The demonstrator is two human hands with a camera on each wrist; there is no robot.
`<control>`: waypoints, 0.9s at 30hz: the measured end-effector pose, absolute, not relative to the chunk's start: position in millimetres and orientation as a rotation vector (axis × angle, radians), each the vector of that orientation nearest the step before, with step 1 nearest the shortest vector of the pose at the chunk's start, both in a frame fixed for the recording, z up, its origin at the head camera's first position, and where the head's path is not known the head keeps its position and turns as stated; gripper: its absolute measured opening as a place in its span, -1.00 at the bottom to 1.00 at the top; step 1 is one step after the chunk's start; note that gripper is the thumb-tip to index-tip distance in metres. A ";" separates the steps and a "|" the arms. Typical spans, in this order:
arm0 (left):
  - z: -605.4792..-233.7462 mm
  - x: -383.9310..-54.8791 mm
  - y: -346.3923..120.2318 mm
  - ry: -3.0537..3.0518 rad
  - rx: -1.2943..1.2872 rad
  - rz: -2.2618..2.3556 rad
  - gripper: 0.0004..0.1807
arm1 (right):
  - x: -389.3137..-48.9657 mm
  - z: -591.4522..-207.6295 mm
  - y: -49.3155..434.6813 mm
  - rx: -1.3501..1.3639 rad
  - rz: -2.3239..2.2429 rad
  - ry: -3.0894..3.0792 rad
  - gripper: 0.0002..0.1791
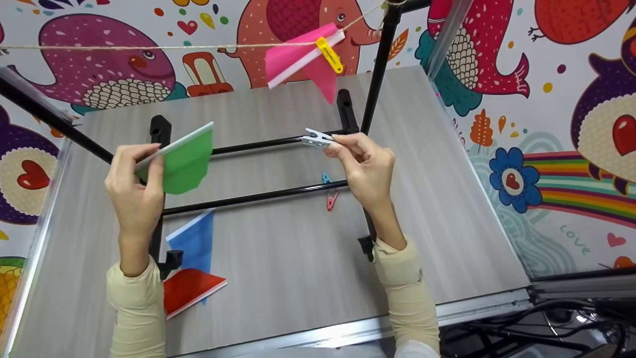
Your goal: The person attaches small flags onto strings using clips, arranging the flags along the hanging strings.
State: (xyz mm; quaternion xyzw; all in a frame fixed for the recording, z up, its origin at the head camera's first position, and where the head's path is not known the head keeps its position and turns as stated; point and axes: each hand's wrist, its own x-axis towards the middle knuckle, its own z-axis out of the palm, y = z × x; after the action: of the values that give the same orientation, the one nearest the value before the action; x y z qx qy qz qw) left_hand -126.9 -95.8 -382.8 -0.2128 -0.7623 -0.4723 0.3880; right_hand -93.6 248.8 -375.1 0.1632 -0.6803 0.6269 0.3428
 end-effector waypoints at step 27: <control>-363.0 -141.4 -83.6 -1.869 -0.577 -1.211 -0.89 | -112.3 -337.0 227.1 0.525 1.560 -1.722 -0.84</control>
State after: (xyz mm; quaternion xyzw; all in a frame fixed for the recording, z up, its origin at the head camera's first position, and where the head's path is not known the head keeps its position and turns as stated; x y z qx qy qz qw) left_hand -141.4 -83.6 -363.0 -0.2290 -0.7417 -0.4804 0.4083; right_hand -112.3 227.1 -337.0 0.2047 -0.6714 0.6083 0.3706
